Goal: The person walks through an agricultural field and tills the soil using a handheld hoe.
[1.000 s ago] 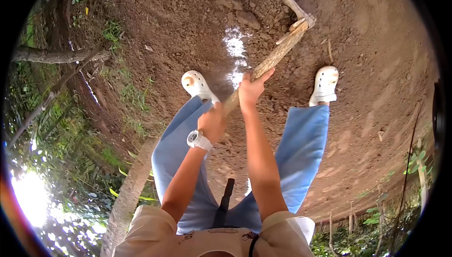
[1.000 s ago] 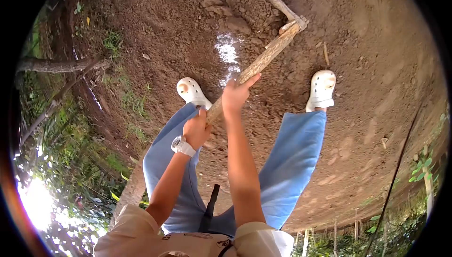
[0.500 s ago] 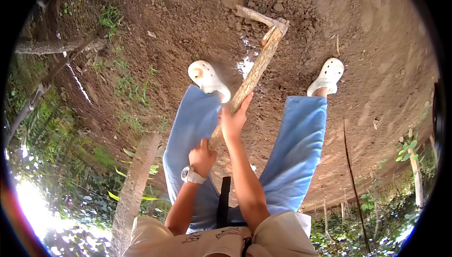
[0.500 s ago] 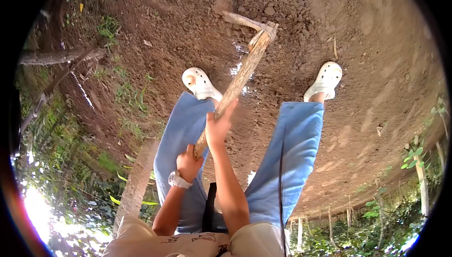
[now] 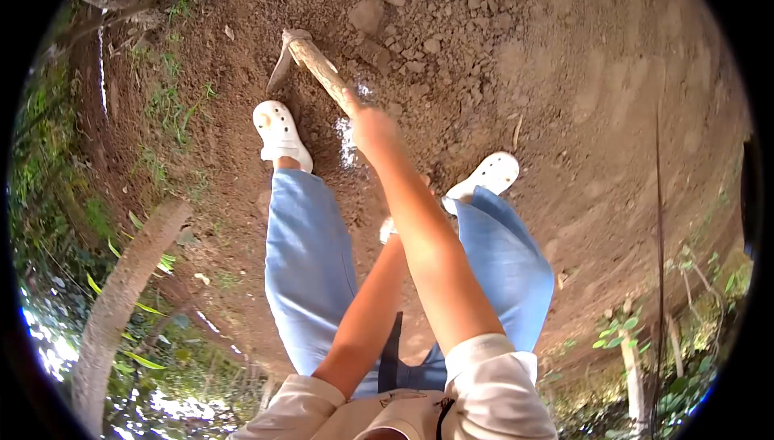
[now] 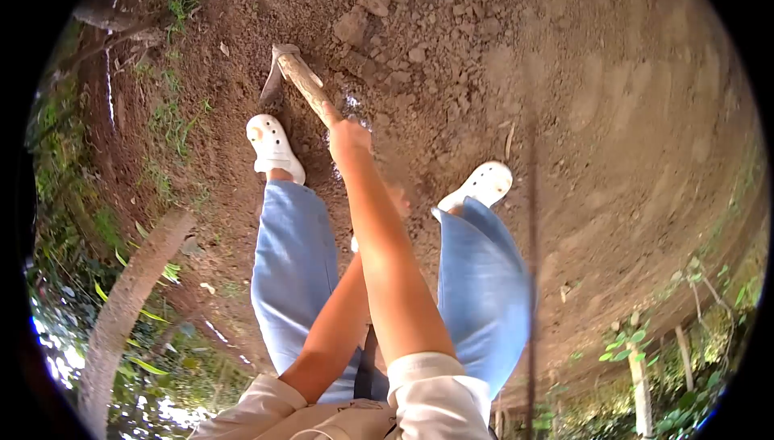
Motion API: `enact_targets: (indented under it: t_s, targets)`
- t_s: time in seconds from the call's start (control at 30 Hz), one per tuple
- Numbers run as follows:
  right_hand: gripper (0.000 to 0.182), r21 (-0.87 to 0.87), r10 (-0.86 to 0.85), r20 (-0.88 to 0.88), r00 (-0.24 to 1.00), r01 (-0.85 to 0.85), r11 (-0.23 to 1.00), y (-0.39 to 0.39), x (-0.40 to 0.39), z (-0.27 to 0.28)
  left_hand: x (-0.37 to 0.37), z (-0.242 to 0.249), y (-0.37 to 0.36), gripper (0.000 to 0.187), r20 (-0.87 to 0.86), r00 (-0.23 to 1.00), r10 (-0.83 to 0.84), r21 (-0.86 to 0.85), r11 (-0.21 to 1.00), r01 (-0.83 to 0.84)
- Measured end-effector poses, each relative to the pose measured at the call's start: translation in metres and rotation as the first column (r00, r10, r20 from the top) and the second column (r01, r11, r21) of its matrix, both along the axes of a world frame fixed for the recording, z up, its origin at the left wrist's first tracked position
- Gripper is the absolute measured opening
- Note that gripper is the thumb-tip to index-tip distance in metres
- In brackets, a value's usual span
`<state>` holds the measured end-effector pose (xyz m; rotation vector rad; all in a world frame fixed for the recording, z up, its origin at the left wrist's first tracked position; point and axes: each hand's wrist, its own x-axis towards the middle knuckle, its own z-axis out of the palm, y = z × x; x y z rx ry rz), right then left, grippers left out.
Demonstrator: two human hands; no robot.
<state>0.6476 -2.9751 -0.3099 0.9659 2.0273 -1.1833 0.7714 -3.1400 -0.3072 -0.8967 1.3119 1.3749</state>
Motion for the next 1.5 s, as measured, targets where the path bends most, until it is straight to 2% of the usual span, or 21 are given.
enact_targets:
  t_s: [0.03,0.1,0.13,0.2,0.27,0.3,0.33,0.47,0.53,0.6,0.73,0.83,0.9,0.97,1.0,1.07,1.17,1.33,1.4,1.43,1.5]
  targets:
    - [0.074,0.117,0.013,-0.078,0.997,-0.003,0.993,-0.007,0.011,-0.022,0.006,-0.01,0.01,0.019,-0.209,0.897,-0.39,-0.071,0.921,0.383]
    - [0.073,-0.015,-0.032,0.016,0.999,0.032,0.999,-0.017,0.044,-0.009,0.046,-0.016,0.01,0.029,-0.324,0.632,-0.704,-0.41,0.706,0.577]
    - [0.073,-0.107,-0.113,0.116,0.987,0.125,0.986,-0.015,0.057,0.001,0.065,-0.02,0.01,0.035,-0.294,0.475,-0.829,-0.586,0.55,0.595]
    - [0.074,-0.085,-0.072,0.126,0.989,0.083,0.993,-0.017,0.091,0.011,0.062,0.061,0.034,0.041,-0.48,0.366,-0.797,-0.5,0.591,0.632]
    - [0.078,-0.001,-0.031,0.054,0.998,0.032,1.0,-0.009,0.123,0.029,0.093,0.079,0.049,0.048,-0.456,0.598,-0.659,-0.448,0.751,0.486]
    - [0.077,-0.015,0.005,0.056,0.998,-0.005,1.0,-0.006,0.132,0.04,0.088,0.107,0.062,0.044,-0.188,0.753,-0.63,-0.384,0.753,0.534]
    - [0.077,-0.028,0.048,0.058,0.997,-0.046,0.999,-0.006,0.138,0.048,0.095,0.117,0.062,0.044,-0.184,0.823,-0.537,-0.362,0.816,0.451]
    - [0.079,0.0,-0.113,-0.057,0.992,0.113,0.994,-0.042,0.142,0.07,0.077,0.16,0.031,0.029,-0.082,0.844,-0.53,-0.375,0.801,0.467]
    - [0.08,-0.074,-0.229,-0.037,0.973,0.226,0.971,-0.064,0.118,0.089,0.067,0.158,-0.013,0.024,-0.28,0.724,-0.631,-0.455,0.751,0.479]
    - [0.08,-0.038,-0.275,-0.066,0.959,0.273,0.961,-0.092,0.084,0.091,0.02,0.168,-0.028,0.025,-0.262,0.734,-0.627,-0.465,0.748,0.473]
    - [0.077,0.066,-0.227,-0.18,0.957,0.242,0.968,-0.132,0.0,0.049,-0.053,0.11,-0.069,0.034,-0.469,0.652,-0.596,-0.429,0.799,0.422]
    - [0.078,0.247,-0.059,0.0,0.998,0.058,0.967,-0.144,-0.058,-0.001,-0.094,0.043,-0.076,0.042,-0.673,0.491,-0.553,-0.269,0.801,0.535]
    - [0.084,0.159,-0.061,0.136,0.989,0.039,0.986,-0.141,-0.058,-0.019,-0.074,0.012,-0.084,0.047,-0.518,0.365,-0.773,-0.46,0.612,0.643]
    - [0.086,0.165,-0.016,0.188,0.982,-0.016,0.986,-0.158,-0.017,-0.006,-0.046,0.036,-0.103,0.052,-0.377,0.338,-0.863,-0.403,0.481,0.779]
    - [0.088,0.159,-0.079,0.194,0.978,0.047,0.986,-0.172,0.012,0.0,-0.038,0.057,-0.116,0.049,-0.195,0.436,-0.879,-0.304,0.476,0.825]
    - [0.09,0.125,-0.144,0.226,0.963,0.118,0.985,-0.191,0.057,0.016,-0.018,0.091,-0.134,0.044,-0.115,0.345,-0.931,-0.305,0.364,0.88]
    - [0.089,0.085,-0.158,0.346,0.925,0.137,0.987,-0.188,0.074,0.04,-0.005,0.122,-0.138,0.04,-0.197,0.41,-0.891,-0.327,0.453,0.829]
    - [0.079,0.105,-0.261,0.12,0.958,0.249,0.963,-0.164,0.049,0.084,-0.035,0.165,-0.107,0.034,-0.169,0.552,-0.816,-0.382,0.571,0.727]
    - [0.081,0.129,-0.295,0.013,0.955,0.291,0.948,-0.159,0.038,0.087,-0.029,0.149,-0.112,0.031,-0.29,0.474,-0.831,-0.466,0.555,0.689]
    - [0.081,0.123,-0.305,0.013,0.952,0.301,0.946,-0.153,0.028,0.093,-0.04,0.142,-0.109,0.031,-0.332,0.571,-0.75,-0.365,0.661,0.656]
    - [0.085,-0.108,-0.643,-0.227,0.731,0.638,0.763,-0.143,0.005,0.095,-0.075,0.143,-0.098,0.031,-0.316,0.743,-0.59,-0.155,0.804,0.573]
